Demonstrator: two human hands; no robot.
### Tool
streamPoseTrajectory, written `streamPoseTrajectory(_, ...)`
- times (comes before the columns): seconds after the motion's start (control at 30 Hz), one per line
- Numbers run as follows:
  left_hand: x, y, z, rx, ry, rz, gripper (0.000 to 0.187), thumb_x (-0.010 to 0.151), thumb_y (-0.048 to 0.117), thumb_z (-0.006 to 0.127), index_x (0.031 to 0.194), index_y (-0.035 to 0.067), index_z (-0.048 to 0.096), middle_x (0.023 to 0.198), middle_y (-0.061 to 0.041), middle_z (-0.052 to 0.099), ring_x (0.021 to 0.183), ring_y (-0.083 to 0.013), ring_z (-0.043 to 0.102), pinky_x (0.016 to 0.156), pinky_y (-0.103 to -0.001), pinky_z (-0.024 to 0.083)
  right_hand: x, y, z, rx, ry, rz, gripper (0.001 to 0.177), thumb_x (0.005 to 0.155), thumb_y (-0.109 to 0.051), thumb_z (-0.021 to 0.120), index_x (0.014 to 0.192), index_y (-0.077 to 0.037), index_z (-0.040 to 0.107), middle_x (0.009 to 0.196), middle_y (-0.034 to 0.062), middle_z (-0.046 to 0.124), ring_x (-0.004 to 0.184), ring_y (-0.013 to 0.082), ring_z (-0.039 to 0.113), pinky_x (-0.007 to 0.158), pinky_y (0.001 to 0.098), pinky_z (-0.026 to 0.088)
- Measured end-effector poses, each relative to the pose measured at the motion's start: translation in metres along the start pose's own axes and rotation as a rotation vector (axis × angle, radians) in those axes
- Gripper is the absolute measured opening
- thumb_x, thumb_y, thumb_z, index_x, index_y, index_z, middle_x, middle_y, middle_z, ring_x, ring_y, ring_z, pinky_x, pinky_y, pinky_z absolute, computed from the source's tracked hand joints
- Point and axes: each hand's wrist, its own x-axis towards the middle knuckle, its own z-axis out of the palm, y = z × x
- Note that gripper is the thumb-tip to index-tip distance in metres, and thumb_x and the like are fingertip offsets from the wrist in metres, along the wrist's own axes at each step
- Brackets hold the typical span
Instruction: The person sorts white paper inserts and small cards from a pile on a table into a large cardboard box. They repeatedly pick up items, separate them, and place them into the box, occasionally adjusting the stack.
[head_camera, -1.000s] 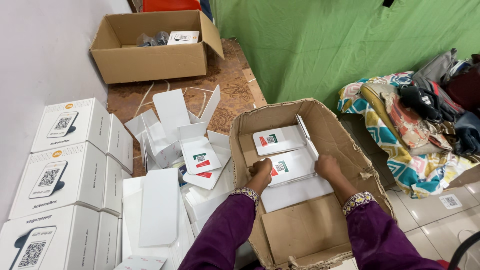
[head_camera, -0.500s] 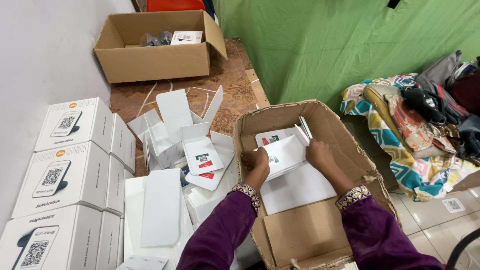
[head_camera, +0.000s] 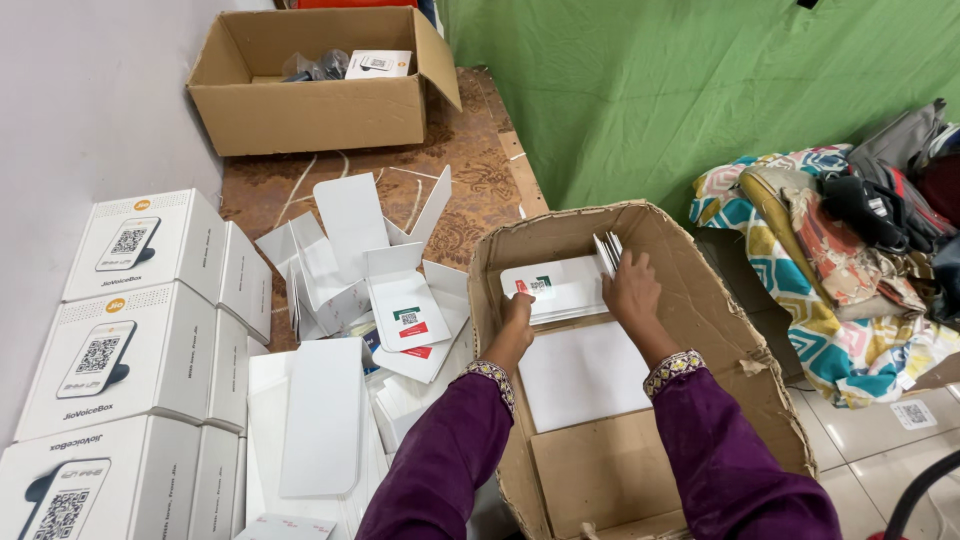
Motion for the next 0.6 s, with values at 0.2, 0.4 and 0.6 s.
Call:
streamPoseTrajectory(0.2, -0.005, 0.006, -0.003, -0.165, -0.045, 0.024, 0.048, 0.079, 0.005, 0.067, 0.124, -0.003, 0.055, 0.119, -0.022, 0.065, 0.108, -0.0339, 0.064, 0.096, -0.044, 0.052, 0.018, 0.024, 0.019, 0.221, -0.225, 0.241, 0.066, 0.08, -0.026, 0.087, 0.128, 0.003, 0.052, 0.114, 0.0334, 0.067, 0.107, 0.0486, 0.065, 0.094, 0.0529, 0.056)
streamPoseTrajectory(0.4, -0.01, 0.007, -0.003, -0.153, -0.136, -0.002, 0.049, 0.081, 0.007, 0.068, 0.128, 0.002, 0.056, 0.124, -0.02, 0.064, 0.114, -0.0321, 0.061, 0.101, -0.043, 0.049, 0.002, 0.047, 0.032, 0.409, 0.123, 0.011, 0.034, 0.091, -0.014, 0.074, 0.124, -0.004, 0.069, 0.106, 0.0274, 0.074, 0.099, 0.0443, 0.071, 0.094, 0.0515, 0.057)
streamPoseTrajectory(0.6, -0.009, 0.009, -0.012, -0.128, -0.254, 0.039, 0.061, 0.081, 0.009, 0.07, 0.139, 0.009, 0.048, 0.134, -0.014, 0.06, 0.123, -0.0287, 0.056, 0.109, -0.041, 0.043, 0.004, 0.049, 0.029, 0.339, 0.078, 0.023, 0.046, 0.078, -0.011, 0.081, 0.119, 0.003, 0.065, 0.102, 0.0316, 0.069, 0.095, 0.0476, 0.068, 0.085, 0.0534, 0.056)
